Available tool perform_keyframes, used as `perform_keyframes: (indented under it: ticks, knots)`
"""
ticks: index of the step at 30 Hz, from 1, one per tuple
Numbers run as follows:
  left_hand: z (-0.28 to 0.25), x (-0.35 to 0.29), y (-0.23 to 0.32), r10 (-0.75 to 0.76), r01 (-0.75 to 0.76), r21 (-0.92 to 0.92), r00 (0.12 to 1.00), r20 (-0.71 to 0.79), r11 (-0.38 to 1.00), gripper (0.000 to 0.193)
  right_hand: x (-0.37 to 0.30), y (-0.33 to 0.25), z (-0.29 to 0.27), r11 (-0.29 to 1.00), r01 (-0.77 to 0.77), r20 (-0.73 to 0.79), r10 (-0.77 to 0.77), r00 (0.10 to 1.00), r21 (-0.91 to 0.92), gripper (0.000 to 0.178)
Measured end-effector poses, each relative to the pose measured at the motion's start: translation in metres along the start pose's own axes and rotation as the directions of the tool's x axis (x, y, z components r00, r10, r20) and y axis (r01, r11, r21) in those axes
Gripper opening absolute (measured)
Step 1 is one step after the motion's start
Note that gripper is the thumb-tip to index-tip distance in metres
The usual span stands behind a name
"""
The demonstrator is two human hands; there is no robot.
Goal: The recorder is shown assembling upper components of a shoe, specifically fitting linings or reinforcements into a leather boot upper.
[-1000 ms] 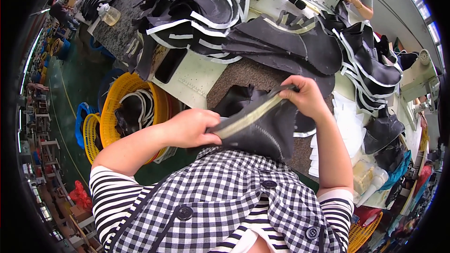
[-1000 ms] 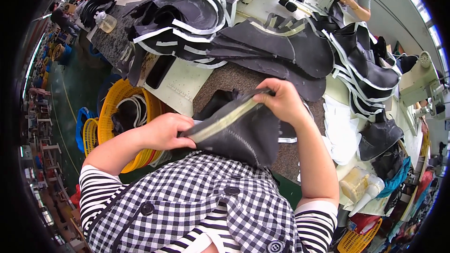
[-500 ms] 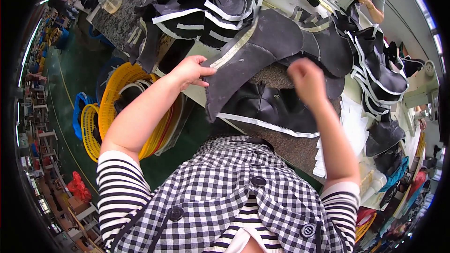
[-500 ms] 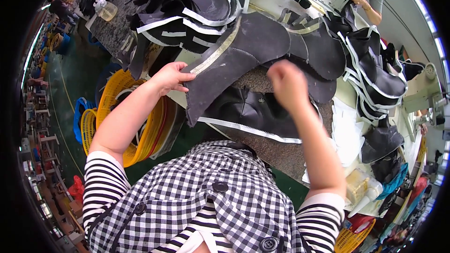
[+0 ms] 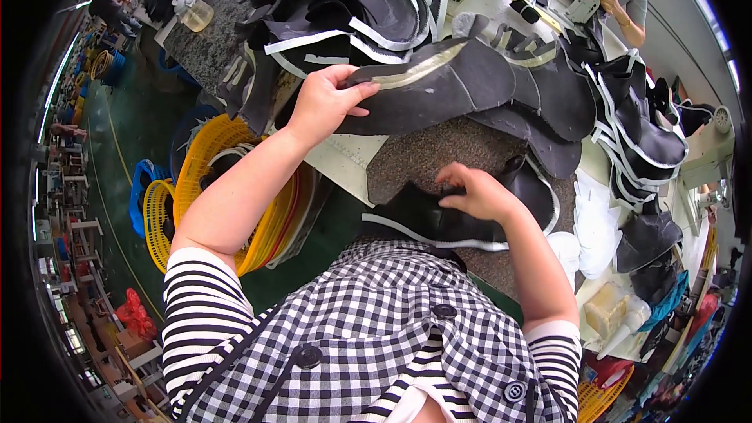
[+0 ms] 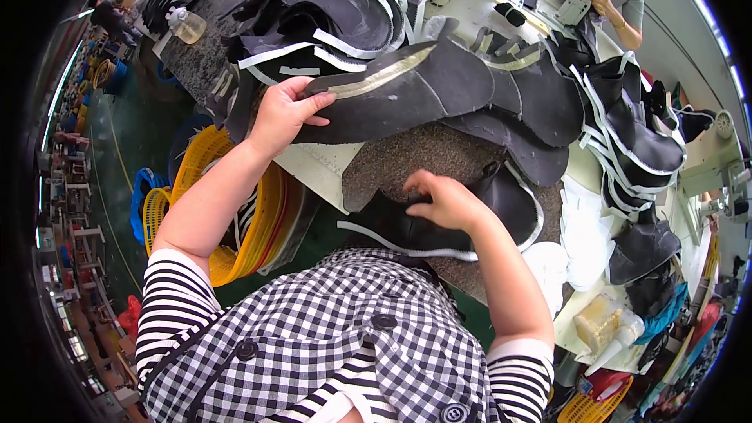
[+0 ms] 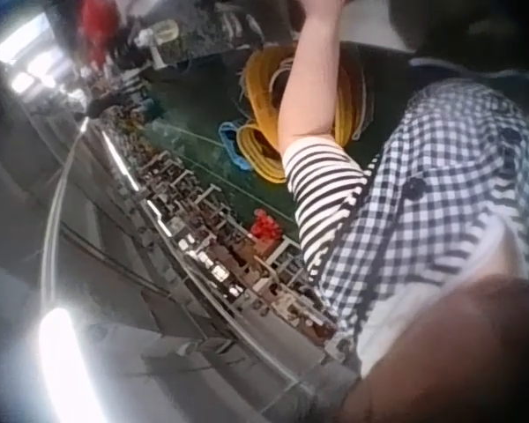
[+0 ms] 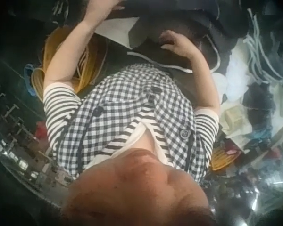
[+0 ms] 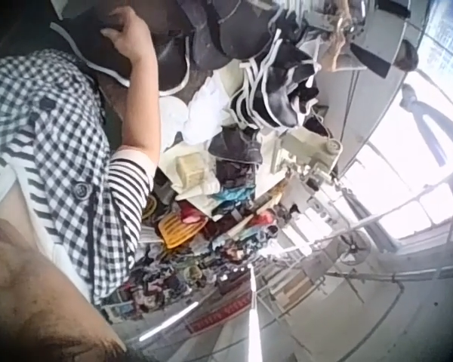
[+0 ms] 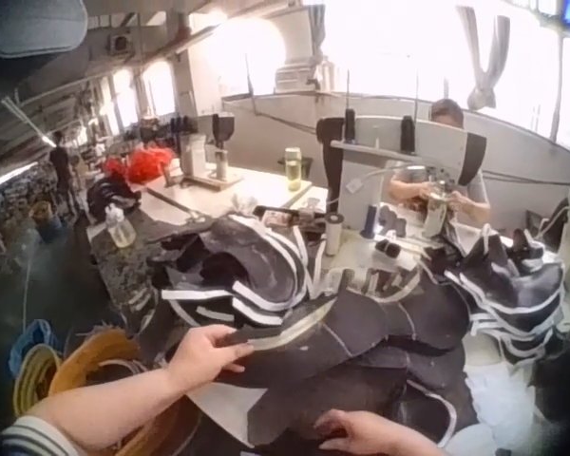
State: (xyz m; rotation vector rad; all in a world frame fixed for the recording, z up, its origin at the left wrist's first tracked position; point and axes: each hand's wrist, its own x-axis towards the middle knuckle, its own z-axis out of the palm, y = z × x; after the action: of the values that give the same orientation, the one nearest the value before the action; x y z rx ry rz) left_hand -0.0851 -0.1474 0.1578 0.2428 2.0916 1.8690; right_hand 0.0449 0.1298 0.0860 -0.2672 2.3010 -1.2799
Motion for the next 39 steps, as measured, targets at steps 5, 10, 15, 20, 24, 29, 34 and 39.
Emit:
perform_keyframes:
  ticks: [5,10,15,20,24,29,34,39]
  knots:
    - [0.014,-0.012,0.045,0.062,-0.075,0.056,0.977,0.203,0.996,0.026,-0.062,-0.087,-0.051,0.907,0.42,0.116,-0.413,0.903,-0.041,0.016]
    - [0.024,-0.033,0.057,-0.138,0.159,-0.012,0.894,0.426,0.987,0.025,-0.094,-0.137,-0.059,0.886,0.464,0.071,-0.463,0.884,-0.008,0.019]
    - [0.04,-0.065,0.072,-0.174,0.204,-0.008,0.854,0.49,0.979,0.024,-0.111,-0.145,-0.049,0.905,0.424,-0.054,-0.426,0.903,-0.04,0.022]
    - [0.036,-0.078,0.06,-0.112,0.318,-0.271,0.811,0.574,0.909,0.024,-0.118,-0.147,-0.049,0.895,0.443,-0.101,-0.446,0.889,-0.054,0.021]
    - [0.043,-0.082,0.04,-0.221,0.439,-0.31,0.809,0.545,0.843,0.032,-0.115,-0.137,-0.044,0.916,0.402,-0.157,-0.396,0.905,0.007,0.021]
    - [0.062,-0.093,0.04,-0.371,0.429,-0.104,0.861,0.348,0.897,0.032,-0.11,-0.122,-0.033,0.914,0.404,-0.152,-0.394,0.906,0.041,0.022]
    - [0.072,-0.1,0.052,-0.342,0.373,-0.042,0.884,0.321,0.927,0.034,-0.113,-0.131,-0.033,0.996,0.075,-0.172,-0.067,0.983,0.044,0.027]
    - [0.075,-0.097,0.073,-0.301,0.299,0.044,0.924,0.235,0.953,0.025,-0.119,-0.127,-0.032,0.978,0.206,-0.242,-0.2,0.949,-0.001,0.024]
